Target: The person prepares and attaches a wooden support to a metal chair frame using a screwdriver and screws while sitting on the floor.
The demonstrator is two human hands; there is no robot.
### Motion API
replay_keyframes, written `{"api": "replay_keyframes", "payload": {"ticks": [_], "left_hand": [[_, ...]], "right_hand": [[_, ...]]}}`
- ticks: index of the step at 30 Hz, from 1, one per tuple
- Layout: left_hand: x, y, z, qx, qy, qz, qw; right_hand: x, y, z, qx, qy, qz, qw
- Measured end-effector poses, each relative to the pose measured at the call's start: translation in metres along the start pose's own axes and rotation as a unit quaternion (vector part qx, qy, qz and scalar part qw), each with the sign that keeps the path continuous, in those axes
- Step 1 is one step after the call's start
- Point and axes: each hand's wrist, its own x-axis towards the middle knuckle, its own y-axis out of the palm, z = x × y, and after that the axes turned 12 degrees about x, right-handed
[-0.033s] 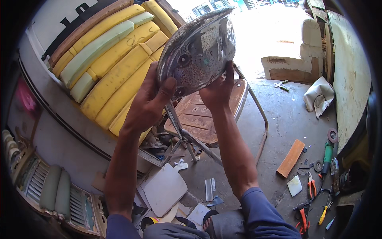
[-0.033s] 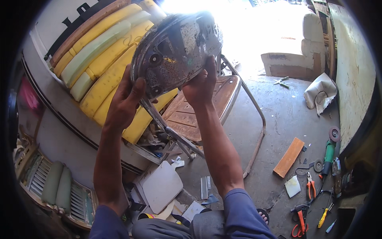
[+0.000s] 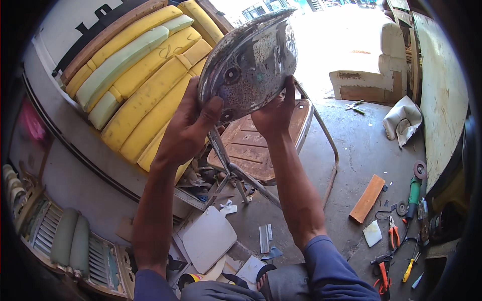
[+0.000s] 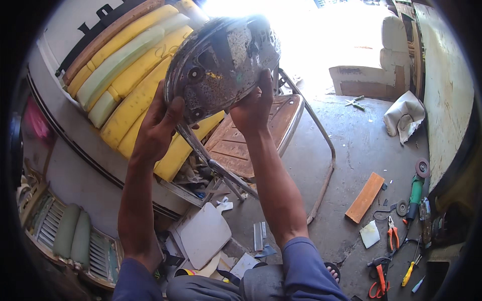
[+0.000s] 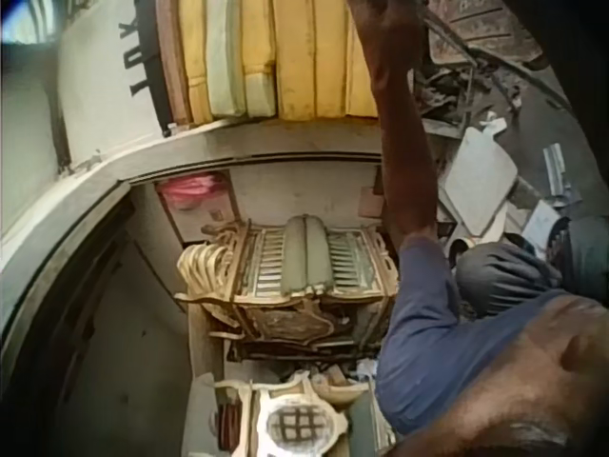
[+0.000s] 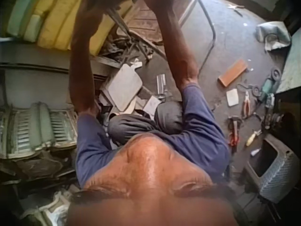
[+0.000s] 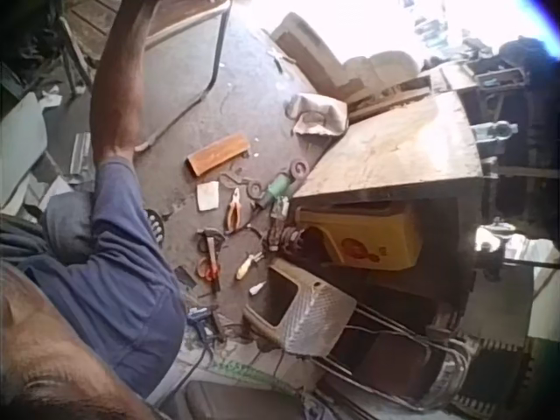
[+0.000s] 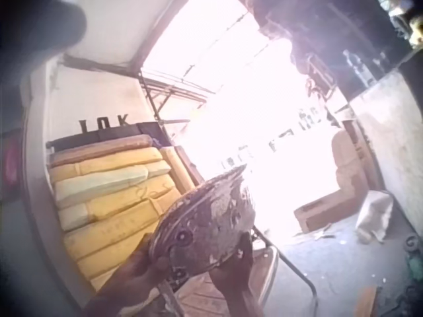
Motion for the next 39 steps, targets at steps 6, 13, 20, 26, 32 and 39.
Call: {"api": "replay_keyframes", "payload": {"ticks": [6,13,20,26,32,39], "left_hand": [[0.010,0.004,-0.006,-0.033,0.045,-0.010,0.998],[0.007,0.009,-0.009,-0.054,0.062,-0.022,0.996],[0.005,0.017,-0.006,-0.061,0.025,-0.089,0.994],[0.011,0.020,0.003,-0.043,0.061,-0.106,0.992],[-0.019,-0.002,0.010,-0.071,0.022,-0.137,0.988],[-0.118,-0.114,0.119,-0.111,0.038,-0.163,0.980]], "right_hand": [[0.001,0.004,-0.003,-0.008,0.006,0.002,1.000],[0.001,0.000,0.006,0.005,-0.043,-0.068,0.997],[-0.006,0.002,0.016,0.013,-0.053,-0.105,0.993],[-0.012,0.005,0.020,0.049,-0.045,-0.074,0.995],[-0.032,0.004,0.014,0.041,0.033,-0.066,0.996],[-0.086,0.009,-0.032,-0.053,0.171,-0.003,0.984]]}}
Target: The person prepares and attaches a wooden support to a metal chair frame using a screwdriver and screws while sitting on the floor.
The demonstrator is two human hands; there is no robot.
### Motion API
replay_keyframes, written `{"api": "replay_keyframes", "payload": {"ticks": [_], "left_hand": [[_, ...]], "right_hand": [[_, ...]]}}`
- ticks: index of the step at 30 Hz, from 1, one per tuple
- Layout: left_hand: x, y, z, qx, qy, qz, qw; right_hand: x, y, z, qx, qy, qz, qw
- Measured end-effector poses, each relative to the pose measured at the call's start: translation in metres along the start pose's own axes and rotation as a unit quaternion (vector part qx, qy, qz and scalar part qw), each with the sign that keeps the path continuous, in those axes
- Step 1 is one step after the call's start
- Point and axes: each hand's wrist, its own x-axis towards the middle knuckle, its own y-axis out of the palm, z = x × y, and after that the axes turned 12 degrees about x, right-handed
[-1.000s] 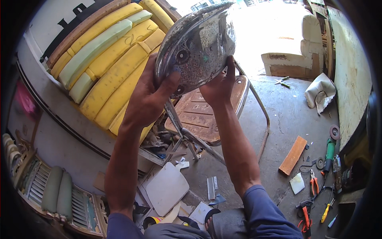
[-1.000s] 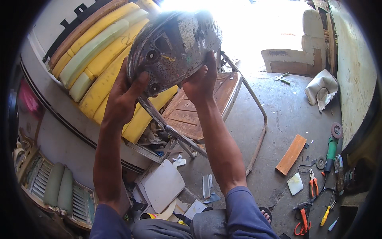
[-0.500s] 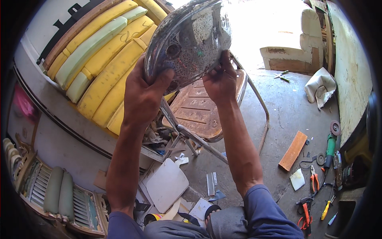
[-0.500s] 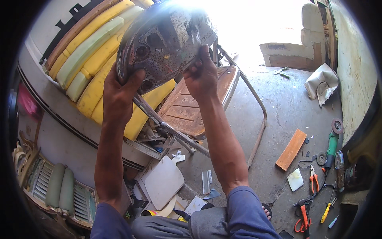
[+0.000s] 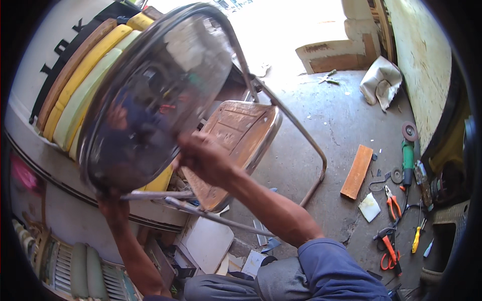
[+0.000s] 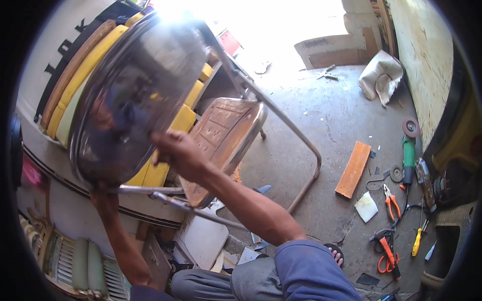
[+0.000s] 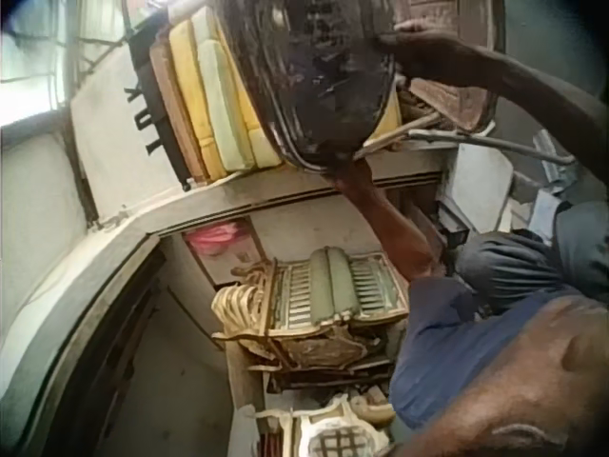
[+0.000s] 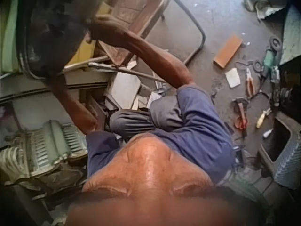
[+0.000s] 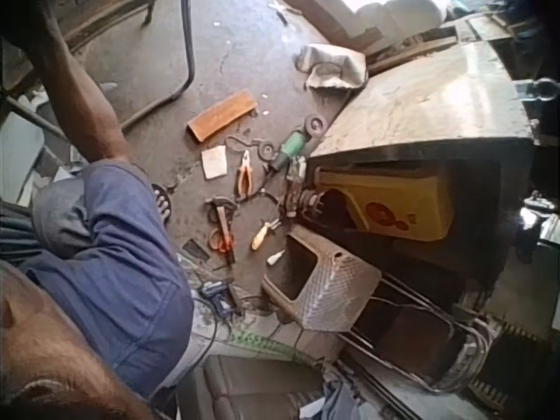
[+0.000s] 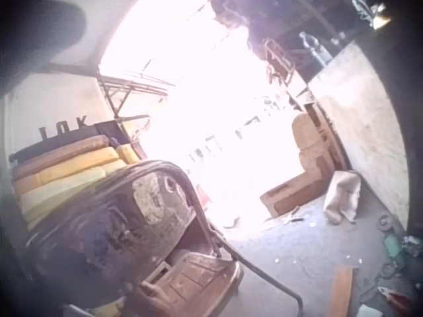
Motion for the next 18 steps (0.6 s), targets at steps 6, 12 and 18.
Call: {"api": "replay_keyframes", "payload": {"ticks": [6,12,18], "left_hand": [[-0.063,-0.127,0.031,0.047,-0.044,-0.109,0.992],[-0.108,-0.180,0.023,0.210,-0.014,-0.129,0.969],[-0.092,-0.156,0.018,-0.058,-0.041,-0.097,0.993]], "right_hand": [[0.002,-0.017,-0.005,0.074,0.014,0.069,0.995],[0.021,0.013,0.044,0.096,-0.094,0.131,0.982],[0.013,0.023,0.045,0.089,-0.093,0.050,0.990]]}}
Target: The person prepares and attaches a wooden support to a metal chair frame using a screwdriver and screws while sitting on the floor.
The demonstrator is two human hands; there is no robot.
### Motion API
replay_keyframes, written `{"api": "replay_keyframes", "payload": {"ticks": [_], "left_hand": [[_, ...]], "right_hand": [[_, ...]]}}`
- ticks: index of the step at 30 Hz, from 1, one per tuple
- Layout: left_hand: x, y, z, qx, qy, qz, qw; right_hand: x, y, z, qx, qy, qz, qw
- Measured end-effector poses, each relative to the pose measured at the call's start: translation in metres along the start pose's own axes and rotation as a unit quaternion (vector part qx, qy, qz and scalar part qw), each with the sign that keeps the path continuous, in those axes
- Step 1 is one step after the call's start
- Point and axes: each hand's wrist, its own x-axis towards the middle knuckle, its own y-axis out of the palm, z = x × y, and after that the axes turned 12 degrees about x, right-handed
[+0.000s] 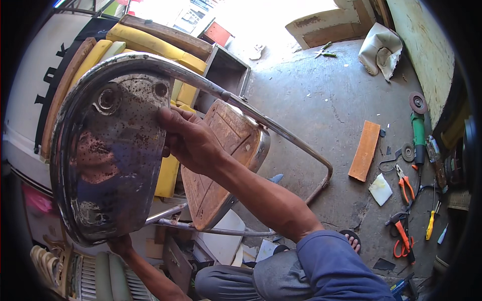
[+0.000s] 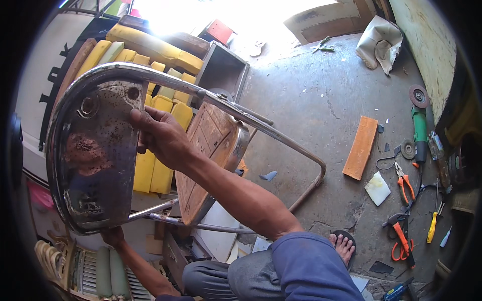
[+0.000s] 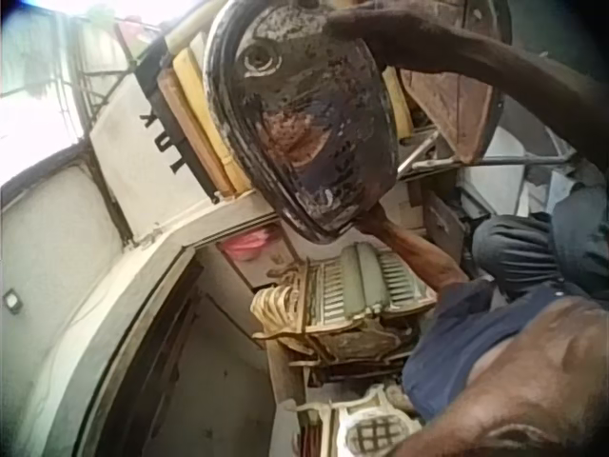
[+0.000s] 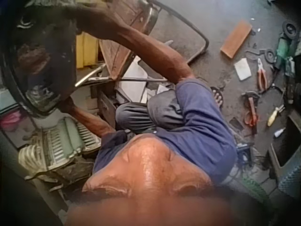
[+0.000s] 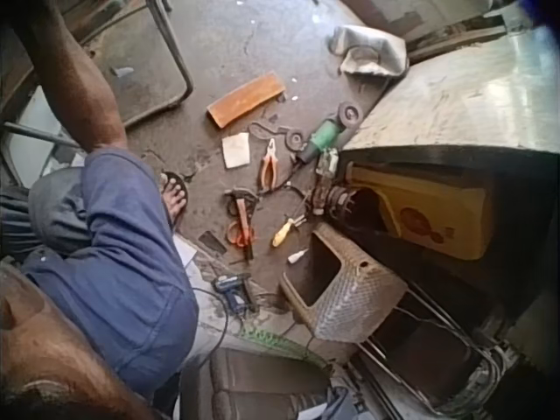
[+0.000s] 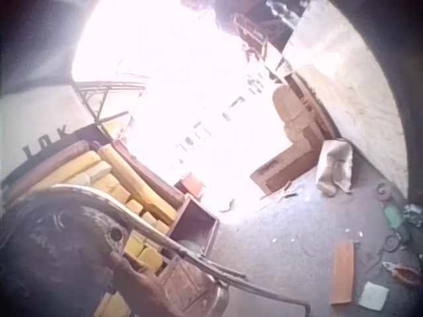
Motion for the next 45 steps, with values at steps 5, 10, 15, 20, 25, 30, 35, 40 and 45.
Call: {"api": "replay_keyframes", "payload": {"ticks": [5,10,15,20,25,30,35,40,45], "left_hand": [[-0.004,0.010,-0.010,0.006,-0.029,-0.010,1.000],[-0.007,0.005,-0.010,0.009,-0.026,0.008,1.000],[0.003,0.021,-0.013,-0.112,-0.018,0.166,0.980],[0.016,0.050,-0.019,-0.077,-0.019,0.216,0.973],[0.027,0.039,-0.023,-0.030,-0.040,0.234,0.971],[0.036,0.020,-0.026,-0.037,-0.089,0.250,0.963],[0.040,0.053,-0.033,-0.020,-0.075,0.315,0.946],[0.035,0.053,-0.032,-0.011,-0.059,0.276,0.959],[0.041,0.036,-0.024,-0.001,-0.031,0.300,0.953]], "right_hand": [[-0.005,0.001,0.004,-0.021,0.026,0.009,0.999],[-0.006,0.005,0.005,-0.008,0.029,0.020,0.999],[-0.004,0.006,0.007,-0.006,0.024,0.038,0.999],[-0.004,0.006,0.004,-0.004,0.011,0.020,1.000],[-0.004,0.006,0.000,-0.032,-0.011,0.005,0.999],[-0.001,0.008,-0.001,-0.019,-0.018,0.000,1.000],[0.002,0.004,0.006,-0.070,-0.033,-0.017,0.997],[0.000,0.007,0.002,-0.091,-0.062,-0.026,0.994],[-0.002,0.006,0.001,-0.076,-0.047,-0.031,0.996]]}}
